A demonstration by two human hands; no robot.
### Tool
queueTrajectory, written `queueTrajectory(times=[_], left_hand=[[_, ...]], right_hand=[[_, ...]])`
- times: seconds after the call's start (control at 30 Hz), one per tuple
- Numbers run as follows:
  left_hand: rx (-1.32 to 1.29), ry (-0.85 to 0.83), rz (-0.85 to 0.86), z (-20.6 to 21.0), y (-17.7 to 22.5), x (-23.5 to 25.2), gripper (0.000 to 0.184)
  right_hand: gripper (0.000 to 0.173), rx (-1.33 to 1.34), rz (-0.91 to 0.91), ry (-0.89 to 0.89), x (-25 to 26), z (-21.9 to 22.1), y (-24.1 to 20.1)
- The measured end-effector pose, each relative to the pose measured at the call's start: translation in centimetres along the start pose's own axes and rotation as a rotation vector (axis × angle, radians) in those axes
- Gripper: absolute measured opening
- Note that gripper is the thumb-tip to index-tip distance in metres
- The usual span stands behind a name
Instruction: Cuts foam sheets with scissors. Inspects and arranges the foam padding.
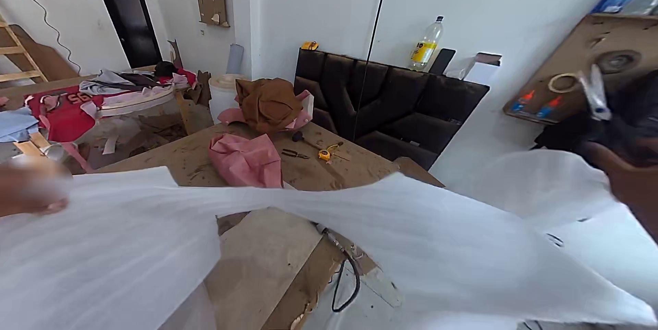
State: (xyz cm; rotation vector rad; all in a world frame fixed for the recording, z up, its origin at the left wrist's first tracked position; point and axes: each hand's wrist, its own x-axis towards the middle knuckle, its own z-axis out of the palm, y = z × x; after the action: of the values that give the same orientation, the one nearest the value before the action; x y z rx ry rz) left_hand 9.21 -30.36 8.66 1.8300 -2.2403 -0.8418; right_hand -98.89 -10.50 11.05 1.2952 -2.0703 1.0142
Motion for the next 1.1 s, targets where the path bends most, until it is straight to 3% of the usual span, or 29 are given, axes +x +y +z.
queueTrajectory(times=[0.07,0.17,0.27,0.37,0.47,0.53,0.63,0.73,0.8,0.9,1.0,1.1], left_hand=[[-0.129,0.100,-0.081,1.4,-1.2,1.6,0.021],[-0.087,0.243,-0.146,4.0,6.2,2.6,0.016],[0.012,0.242,-0.139,4.7,15.0,5.6,0.016],[0.068,0.241,-0.047,5.3,16.6,12.0,0.018],[0.059,0.168,-0.110,5.4,21.7,17.7,0.021],[0.049,0.149,-0.123,5.7,24.6,21.8,0.023],[0.035,0.087,-0.153,5.2,28.5,27.1,0.027],[0.003,0.044,-0.189,4.8,32.0,30.6,0.025],[0.046,0.035,-0.182,4.7,33.9,32.1,0.025],[0.136,0.012,-0.166,5.7,35.3,31.6,0.024],[0.120,0.004,-0.235,7.2,35.7,29.5,0.024],[0.129,0.099,-0.307,6.5,35.0,26.6,0.023]], right_hand=[[0.064,0.037,0.032,0.003,5.1,5.6,-1.6],[0.061,0.124,-0.093,-0.028,11.6,15.5,-4.5],[0.062,0.193,-0.239,-0.095,18.6,27.4,-7.6],[0.064,0.227,-0.326,-0.124,25.8,39.2,-10.6],[0.067,0.395,-0.294,-0.209,28.4,48.2,-17.9],[0.067,0.589,-0.249,-0.313,25.3,50.1,-24.7],[0.049,0.955,-0.249,-0.525,14.6,52.9,-33.3],[0.048,1.173,-0.189,-0.745,3.4,60.3,-37.8],[0.050,1.167,-0.141,-0.751,-0.9,65.4,-38.8],[0.046,1.117,-0.161,-0.696,-2.3,71.1,-38.6],[0.050,1.025,-0.214,-0.716,-1.8,74.2,-39.0],[0.053,0.945,-0.191,-0.714,-1.6,76.5,-39.0]])
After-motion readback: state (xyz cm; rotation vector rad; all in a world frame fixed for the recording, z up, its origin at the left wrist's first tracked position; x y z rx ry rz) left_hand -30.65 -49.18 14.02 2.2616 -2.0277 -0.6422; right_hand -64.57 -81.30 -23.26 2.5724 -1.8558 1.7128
